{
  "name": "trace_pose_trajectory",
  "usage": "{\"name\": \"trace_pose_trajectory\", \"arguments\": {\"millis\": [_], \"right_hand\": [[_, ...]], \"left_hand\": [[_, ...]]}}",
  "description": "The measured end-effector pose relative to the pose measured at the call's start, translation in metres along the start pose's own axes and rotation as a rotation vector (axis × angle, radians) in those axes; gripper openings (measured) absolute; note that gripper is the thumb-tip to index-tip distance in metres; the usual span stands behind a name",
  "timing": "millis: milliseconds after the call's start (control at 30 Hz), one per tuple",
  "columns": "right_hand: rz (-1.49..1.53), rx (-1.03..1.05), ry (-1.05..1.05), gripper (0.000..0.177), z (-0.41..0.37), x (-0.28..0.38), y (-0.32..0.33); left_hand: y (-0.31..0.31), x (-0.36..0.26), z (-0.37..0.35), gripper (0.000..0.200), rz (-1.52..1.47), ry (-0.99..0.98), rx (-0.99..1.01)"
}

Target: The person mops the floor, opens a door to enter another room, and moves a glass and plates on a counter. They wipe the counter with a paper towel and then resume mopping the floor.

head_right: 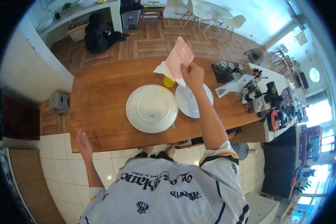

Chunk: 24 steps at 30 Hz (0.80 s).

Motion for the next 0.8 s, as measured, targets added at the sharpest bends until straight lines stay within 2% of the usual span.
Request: {"name": "trace_pose_trajectory", "arguments": {"millis": [167, 267, 367, 533, 600, 667, 733, 800], "right_hand": [[-0.085, 0.087, -0.104, 0.040, -0.002, -0.016, -0.001], [0.006, 0.032, -0.129, 0.046, -0.007, -0.006, 0.013], [0.108, -0.022, -0.222, 0.051, -0.021, -0.031, 0.021], [0.190, -0.073, -0.451, 0.046, -0.075, -0.044, 0.082], [0.187, -0.136, -0.546, 0.043, -0.116, -0.065, 0.114], [0.106, -0.216, -0.637, 0.040, -0.178, -0.102, 0.143], [0.046, -0.241, -0.803, 0.036, -0.269, -0.143, 0.161], [-0.037, -0.226, -1.068, 0.037, -0.403, -0.178, 0.166]], "left_hand": [[-0.007, 0.003, 0.013, 0.049, 0.015, -0.023, 0.032], [-0.009, -0.006, 0.019, 0.049, 0.018, -0.070, 0.020], [-0.013, -0.018, 0.021, 0.048, -0.004, -0.121, 0.008], [-0.038, -0.059, 0.015, 0.042, -0.018, -0.219, 0.066], [-0.065, -0.068, 0.013, 0.038, -0.083, -0.290, 0.149], [-0.107, -0.091, -0.002, 0.034, -0.038, -0.254, 0.394], [-0.150, -0.112, -0.030, 0.032, -0.012, -0.279, 0.646], [-0.189, -0.126, -0.066, 0.031, -0.001, -0.384, 0.869]]}}
Point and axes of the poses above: each hand's wrist, its own z-axis towards the middle knuckle, its own y-axis out of the back of the hand, x = y × z, the point moved 8 cm from there along z, towards the middle knuckle, and after that the axes turned 2 degrees about -x, right-handed, at the moved point
